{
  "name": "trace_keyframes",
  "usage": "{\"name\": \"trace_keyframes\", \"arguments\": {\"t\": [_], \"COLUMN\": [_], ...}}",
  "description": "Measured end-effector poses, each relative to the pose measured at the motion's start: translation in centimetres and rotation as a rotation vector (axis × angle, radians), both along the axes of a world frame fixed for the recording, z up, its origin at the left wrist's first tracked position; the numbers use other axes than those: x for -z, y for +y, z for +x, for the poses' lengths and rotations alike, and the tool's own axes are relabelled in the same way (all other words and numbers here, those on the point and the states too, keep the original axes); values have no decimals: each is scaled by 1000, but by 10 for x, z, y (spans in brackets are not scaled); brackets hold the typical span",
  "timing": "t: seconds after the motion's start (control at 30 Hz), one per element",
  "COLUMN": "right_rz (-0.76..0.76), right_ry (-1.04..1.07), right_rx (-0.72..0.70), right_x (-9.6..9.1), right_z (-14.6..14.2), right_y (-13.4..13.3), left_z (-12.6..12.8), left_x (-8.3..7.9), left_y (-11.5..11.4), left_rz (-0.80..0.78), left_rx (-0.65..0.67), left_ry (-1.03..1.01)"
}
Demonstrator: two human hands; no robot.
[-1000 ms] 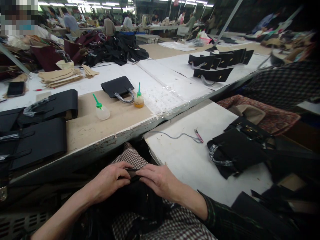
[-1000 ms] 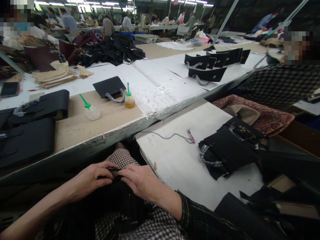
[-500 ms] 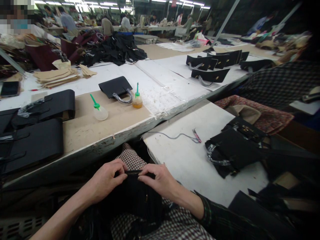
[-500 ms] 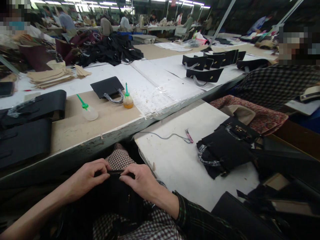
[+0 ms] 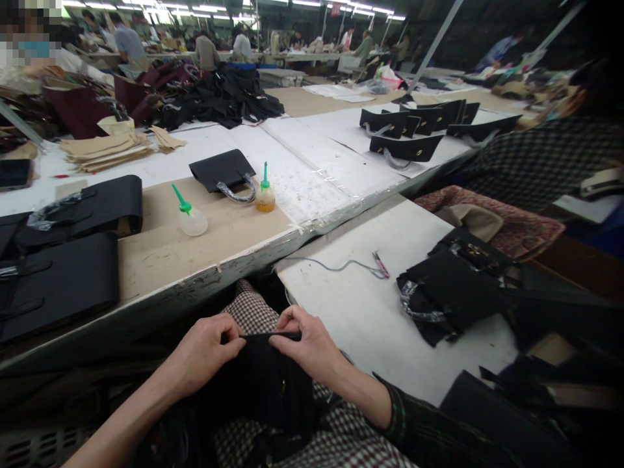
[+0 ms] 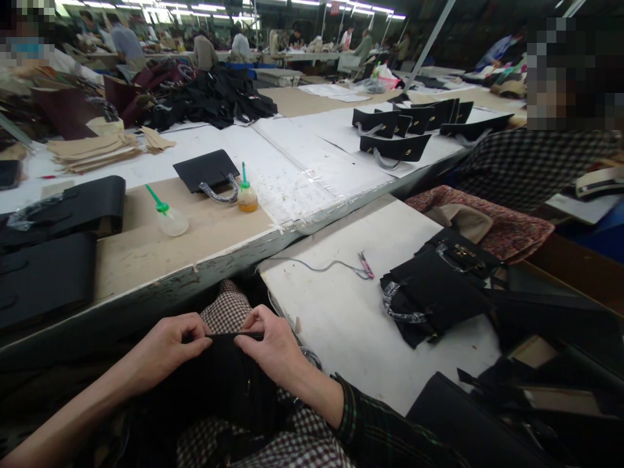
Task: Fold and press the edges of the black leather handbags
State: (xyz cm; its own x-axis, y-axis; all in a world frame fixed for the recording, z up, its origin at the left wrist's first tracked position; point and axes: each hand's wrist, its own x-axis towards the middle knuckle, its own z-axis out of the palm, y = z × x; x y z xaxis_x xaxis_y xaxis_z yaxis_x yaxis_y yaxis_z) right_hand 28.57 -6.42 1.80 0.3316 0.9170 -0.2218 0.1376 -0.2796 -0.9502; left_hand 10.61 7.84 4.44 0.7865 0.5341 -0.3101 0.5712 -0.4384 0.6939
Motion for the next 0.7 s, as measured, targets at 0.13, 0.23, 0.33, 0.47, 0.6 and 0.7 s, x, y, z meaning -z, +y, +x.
{"name": "trace_keyframes", "arguments": {"t": [0.13, 0.23, 0.33, 0.47, 0.6, 0.7], "right_rz": [-25, -63, -141, -173, -137, -121], "right_ry": [94, 132, 196, 404, 455, 361], "right_rx": [3, -15, -142, -335, -380, -337], "right_x": [0, 3, 4, -2, -9, -6], "right_z": [0, 4, 16, 31, 34, 28], "right_y": [2, 3, 0, -9, -14, -15], "left_z": [2, 2, 3, 3, 1, -2], "left_x": [4, 5, 3, 3, 5, 6], "left_y": [2, 3, 3, 3, 4, 4], "left_rz": [-39, -66, -82, -118, -131, -135], "left_rx": [-30, -38, -36, -42, -20, -16], "left_ry": [8, 16, 12, -5, -26, -26]}}
